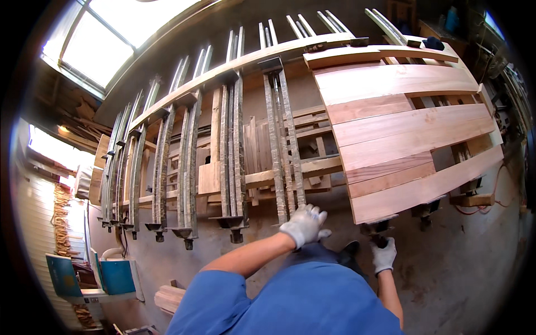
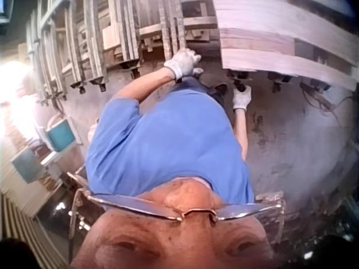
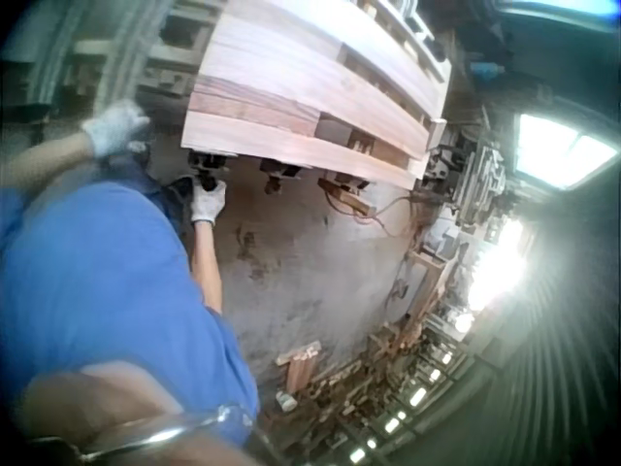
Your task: The person uses a nail gun to fasten wooden planks together on a workbench. They then carry the assembled pieces to a clamping rack and place them among other clamped boards.
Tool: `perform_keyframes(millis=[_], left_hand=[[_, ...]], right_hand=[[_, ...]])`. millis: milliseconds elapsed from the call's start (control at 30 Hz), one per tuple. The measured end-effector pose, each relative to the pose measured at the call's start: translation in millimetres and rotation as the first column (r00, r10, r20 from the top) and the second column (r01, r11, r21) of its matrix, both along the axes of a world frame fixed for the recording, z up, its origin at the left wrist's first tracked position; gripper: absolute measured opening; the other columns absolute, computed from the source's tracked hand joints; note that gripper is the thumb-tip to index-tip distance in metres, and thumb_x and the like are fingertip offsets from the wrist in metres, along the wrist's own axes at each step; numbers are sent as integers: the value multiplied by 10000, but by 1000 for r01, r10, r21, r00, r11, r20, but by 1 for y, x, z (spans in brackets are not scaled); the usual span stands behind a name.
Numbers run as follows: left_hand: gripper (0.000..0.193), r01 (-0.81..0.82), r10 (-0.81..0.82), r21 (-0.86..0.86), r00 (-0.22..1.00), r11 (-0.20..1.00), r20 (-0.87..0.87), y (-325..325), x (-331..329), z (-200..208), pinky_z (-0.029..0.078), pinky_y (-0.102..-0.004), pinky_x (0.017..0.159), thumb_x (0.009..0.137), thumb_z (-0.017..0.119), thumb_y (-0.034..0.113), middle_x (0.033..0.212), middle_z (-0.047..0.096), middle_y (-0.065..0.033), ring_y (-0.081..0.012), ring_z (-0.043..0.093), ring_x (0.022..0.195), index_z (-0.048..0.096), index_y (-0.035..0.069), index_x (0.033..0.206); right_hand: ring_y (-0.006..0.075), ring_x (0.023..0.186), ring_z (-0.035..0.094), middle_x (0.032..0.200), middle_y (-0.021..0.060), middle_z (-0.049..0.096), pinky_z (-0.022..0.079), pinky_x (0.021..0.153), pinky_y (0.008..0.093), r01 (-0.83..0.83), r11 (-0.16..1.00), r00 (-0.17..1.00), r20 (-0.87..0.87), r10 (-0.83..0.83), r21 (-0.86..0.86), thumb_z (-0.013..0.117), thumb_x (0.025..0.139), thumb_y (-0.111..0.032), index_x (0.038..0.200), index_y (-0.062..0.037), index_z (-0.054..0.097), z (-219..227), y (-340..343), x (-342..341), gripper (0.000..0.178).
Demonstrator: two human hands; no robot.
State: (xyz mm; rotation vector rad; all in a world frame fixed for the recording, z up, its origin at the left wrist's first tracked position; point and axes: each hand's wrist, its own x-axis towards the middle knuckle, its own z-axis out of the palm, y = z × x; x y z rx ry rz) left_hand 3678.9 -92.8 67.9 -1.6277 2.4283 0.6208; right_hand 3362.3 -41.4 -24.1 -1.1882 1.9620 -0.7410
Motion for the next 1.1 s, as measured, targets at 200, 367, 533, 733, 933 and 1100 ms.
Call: perform_keyframes(millis=[200,367,533,733,933,1100], left_hand=[[158,-92,60,135,973,987,224,10,7,-10,596,-457,778,926,624,183,1018,730,-145,-325,740,938,702,101,1035],[132,-62,35,85,956,994,291,34,59,-14,611,-447,747,921,610,155,975,749,-150,-321,757,918,715,95,973],[158,-201,111,178,903,963,415,60,119,18,598,-451,806,817,732,177,957,758,-147,-330,750,936,726,105,957],[334,-230,190,108,937,967,292,52,103,23,560,-458,925,846,768,234,1185,709,-178,-342,687,1120,717,116,1154],[544,-259,247,-61,956,964,-161,46,34,-1,502,-461,1057,842,821,332,1365,631,-191,-367,607,1254,651,103,1305],[642,-203,96,-324,943,924,-318,-5,-32,-19,472,-486,1090,833,834,292,1456,555,-204,-390,560,1308,578,104,1392]], right_hand=[[334,890,693,981,138,733,569,768,478,47,859,739,560,-373,510,674,828,-713,1057,-44,681,-37,3,-38,707],[343,792,699,948,172,749,583,740,467,-406,666,-20,722,-691,626,458,815,-927,1126,-8,702,-94,5,-67,1000],[311,780,692,902,121,735,585,733,466,-182,743,152,765,-626,644,581,873,-765,1120,-46,696,-71,4,-44,769],[334,893,701,1019,130,734,562,813,473,-26,998,997,80,20,63,880,760,-211,1034,-42,642,-18,-5,-15,400],[316,852,708,945,139,727,590,751,443,67,795,662,569,-488,603,664,980,-511,1139,-65,675,-36,-4,-37,473],[321,845,704,962,153,723,587,726,438,84,811,248,776,-580,579,724,942,-485,1105,-65,676,-88,17,-42,453]])
